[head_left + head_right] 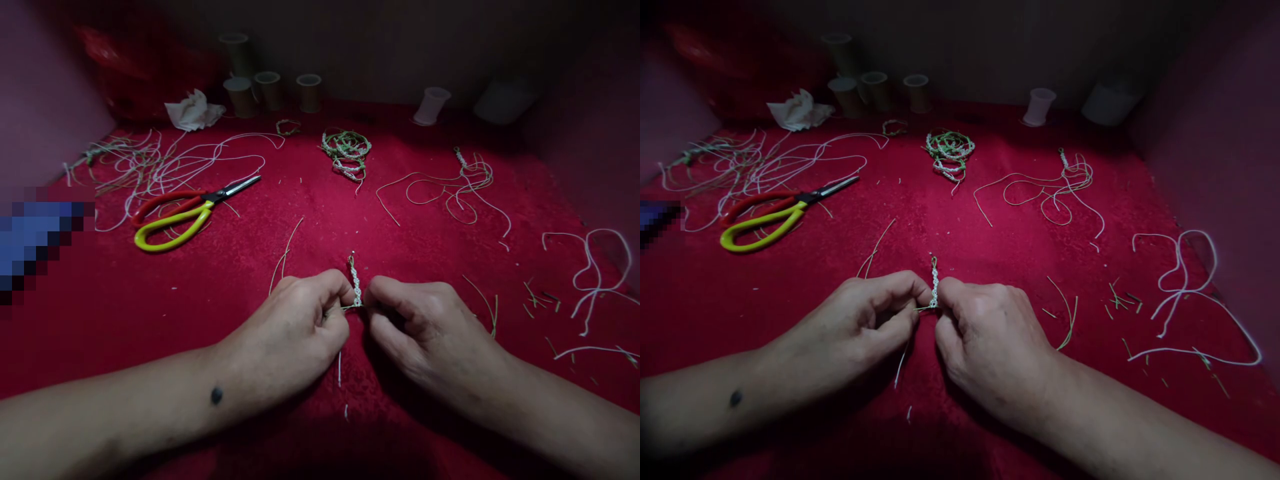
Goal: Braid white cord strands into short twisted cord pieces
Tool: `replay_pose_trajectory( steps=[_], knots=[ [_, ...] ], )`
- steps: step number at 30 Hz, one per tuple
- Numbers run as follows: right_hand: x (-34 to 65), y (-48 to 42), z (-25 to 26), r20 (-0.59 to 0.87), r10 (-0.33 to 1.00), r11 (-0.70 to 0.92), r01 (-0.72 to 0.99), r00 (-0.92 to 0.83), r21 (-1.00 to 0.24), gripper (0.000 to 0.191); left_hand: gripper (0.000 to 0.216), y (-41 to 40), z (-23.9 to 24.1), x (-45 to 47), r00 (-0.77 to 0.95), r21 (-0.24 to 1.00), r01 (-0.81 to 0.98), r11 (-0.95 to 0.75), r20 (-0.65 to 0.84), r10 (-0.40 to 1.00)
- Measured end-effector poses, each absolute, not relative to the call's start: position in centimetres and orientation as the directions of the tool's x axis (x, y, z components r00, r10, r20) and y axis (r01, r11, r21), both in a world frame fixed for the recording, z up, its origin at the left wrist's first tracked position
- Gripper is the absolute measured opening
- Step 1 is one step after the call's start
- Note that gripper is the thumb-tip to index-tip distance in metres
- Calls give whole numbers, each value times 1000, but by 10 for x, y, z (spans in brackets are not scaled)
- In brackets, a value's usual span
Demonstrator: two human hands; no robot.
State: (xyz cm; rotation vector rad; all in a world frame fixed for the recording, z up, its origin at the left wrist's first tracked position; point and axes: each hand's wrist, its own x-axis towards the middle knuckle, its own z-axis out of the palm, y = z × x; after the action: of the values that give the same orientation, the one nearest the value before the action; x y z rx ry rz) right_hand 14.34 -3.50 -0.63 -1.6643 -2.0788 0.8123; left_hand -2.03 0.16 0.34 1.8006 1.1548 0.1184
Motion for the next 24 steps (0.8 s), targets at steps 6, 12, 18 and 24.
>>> replay_pose_trajectory(
  steps=[6,12,18,24],
  knots=[
    [143,-35,-6,-89,963,140,759,-253,-636,16,14,3,1,-22,555,761,639,-109,-359,750],
    [143,-34,-8,-78,965,146,758,-251,-636,17,13,2,-2,-23,553,777,620,-111,-332,764],
    [144,-34,-9,-77,962,153,754,-260,-639,14,12,2,0,-21,548,767,631,-120,-330,768],
    [144,-33,-9,-57,965,164,755,-258,-635,15,12,1,-2,-22,541,786,605,-125,-291,789]
  ],
)
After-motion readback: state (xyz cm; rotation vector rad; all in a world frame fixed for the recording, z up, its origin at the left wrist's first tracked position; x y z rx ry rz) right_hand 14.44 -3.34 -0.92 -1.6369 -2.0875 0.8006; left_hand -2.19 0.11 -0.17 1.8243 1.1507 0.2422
